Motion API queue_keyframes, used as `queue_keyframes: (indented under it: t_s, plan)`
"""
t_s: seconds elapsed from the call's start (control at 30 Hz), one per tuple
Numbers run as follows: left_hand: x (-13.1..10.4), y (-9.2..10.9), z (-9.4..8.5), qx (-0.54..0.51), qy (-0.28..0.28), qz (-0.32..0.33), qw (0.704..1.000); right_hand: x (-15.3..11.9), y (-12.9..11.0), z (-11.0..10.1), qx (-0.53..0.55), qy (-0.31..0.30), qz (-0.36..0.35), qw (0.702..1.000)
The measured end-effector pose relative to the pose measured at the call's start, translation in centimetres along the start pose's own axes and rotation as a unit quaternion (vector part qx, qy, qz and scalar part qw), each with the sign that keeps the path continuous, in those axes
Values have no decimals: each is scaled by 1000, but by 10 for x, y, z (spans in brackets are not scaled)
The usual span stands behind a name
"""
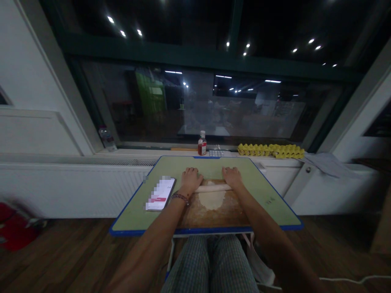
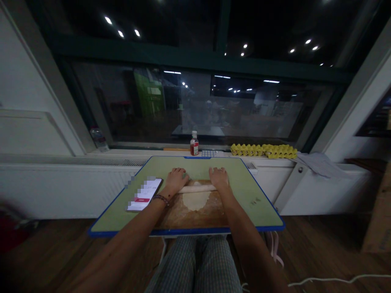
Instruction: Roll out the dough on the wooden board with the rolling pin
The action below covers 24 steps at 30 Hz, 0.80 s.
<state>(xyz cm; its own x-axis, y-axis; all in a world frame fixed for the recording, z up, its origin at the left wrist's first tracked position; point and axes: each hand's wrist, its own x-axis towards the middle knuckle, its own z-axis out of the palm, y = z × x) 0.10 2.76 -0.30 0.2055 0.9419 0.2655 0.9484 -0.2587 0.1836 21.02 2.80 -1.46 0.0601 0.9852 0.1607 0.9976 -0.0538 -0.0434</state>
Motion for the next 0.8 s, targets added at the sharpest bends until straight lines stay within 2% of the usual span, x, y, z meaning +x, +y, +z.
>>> queue_keyframes:
  t_s: [0.17,0.37,0.47,0.57,0.67,0.8]
  plan:
    - [-18,4,-4,-10,-13,2,1000,-20,3,-5,-66,-21,-73,995]
    - [-51,11,-5,38,-23,87,995,-46,8,-6,-90,-17,-147,985]
    - [-59,12,-1,44,-15,100,994,-57,11,-1,-98,7,-175,980]
    - [-60,12,1,36,-11,96,995,-62,13,4,-96,35,-181,978]
    - [-56,11,2,26,-14,85,996,-59,13,7,-75,35,-168,982]
    - [-44,10,0,7,-4,71,997,-45,10,4,-32,17,-102,994]
